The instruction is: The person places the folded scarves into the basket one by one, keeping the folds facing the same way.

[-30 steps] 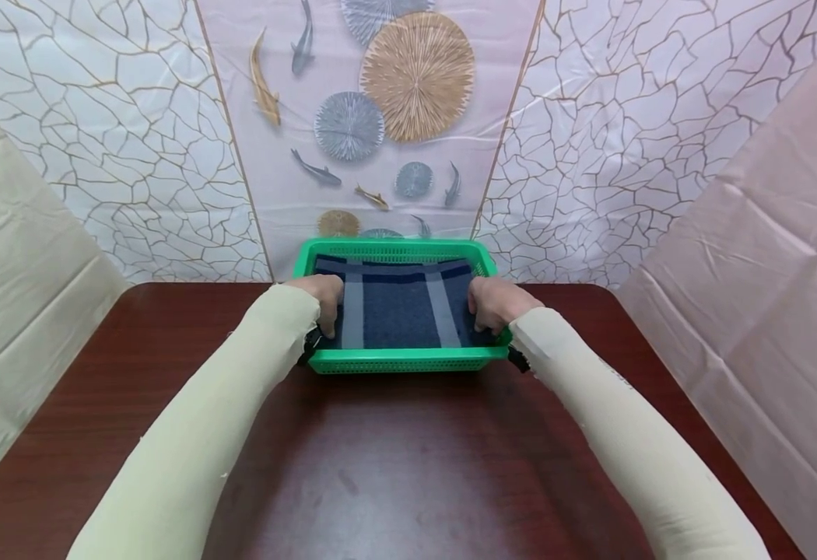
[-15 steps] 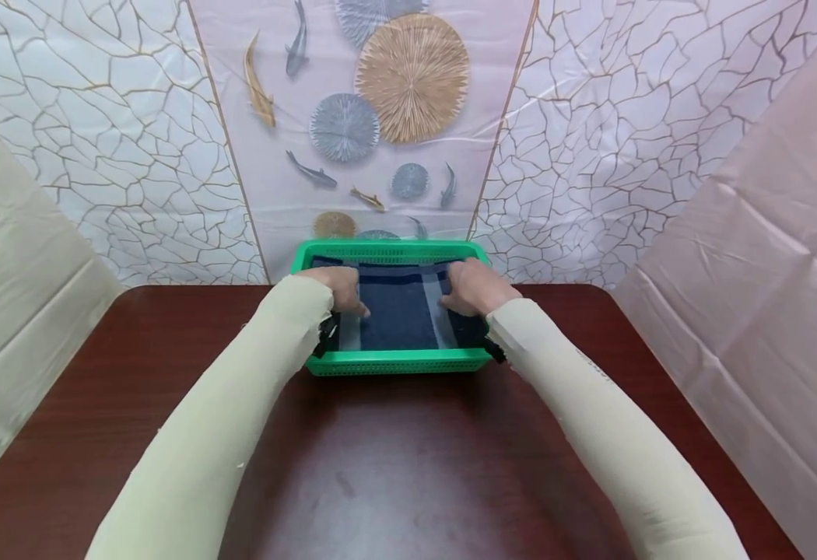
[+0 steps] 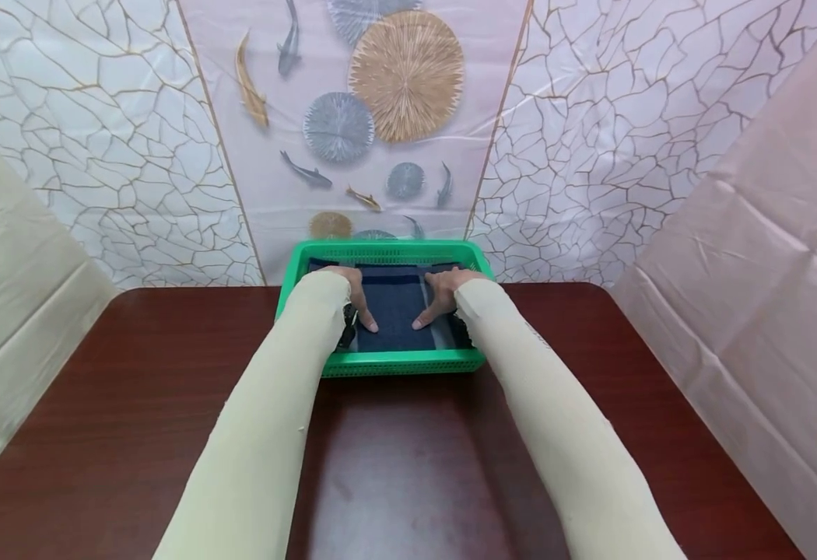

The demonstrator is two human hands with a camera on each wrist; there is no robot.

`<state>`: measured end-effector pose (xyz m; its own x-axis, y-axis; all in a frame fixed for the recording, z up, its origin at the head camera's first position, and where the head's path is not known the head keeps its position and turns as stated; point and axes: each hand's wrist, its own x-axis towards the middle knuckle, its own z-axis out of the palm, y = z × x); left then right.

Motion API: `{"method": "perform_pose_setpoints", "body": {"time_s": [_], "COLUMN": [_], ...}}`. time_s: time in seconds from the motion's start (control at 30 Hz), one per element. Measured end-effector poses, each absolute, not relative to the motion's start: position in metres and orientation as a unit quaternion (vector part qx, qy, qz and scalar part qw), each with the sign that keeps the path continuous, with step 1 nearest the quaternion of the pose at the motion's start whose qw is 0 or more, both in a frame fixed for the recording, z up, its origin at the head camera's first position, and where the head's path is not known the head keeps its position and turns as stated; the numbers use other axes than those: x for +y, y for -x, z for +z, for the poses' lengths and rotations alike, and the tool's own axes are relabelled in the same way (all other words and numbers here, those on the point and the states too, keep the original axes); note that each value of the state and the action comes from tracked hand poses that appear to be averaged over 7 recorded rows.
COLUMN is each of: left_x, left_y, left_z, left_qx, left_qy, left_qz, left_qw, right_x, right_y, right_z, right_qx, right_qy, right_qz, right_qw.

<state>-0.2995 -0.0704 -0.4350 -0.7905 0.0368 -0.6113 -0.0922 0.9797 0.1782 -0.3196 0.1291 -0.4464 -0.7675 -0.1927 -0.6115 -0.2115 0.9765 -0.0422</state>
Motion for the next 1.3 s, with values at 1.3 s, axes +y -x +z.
{"method": "perform_pose_setpoints", "body": {"time_s": [1.3], "left_x": [-0.116], "left_y": [0.18], "left_z": [-0.4], "left_qx": [0.939], "left_qy": [-0.188], "left_qz": [0.012], "left_qw": [0.286], "right_x": [0.191], "right_y": [0.223], "right_z": [-0.428], "right_qx": [0.919], "right_qy": [0.281], "right_qz": [-0.068], "right_qw": [0.267]}}
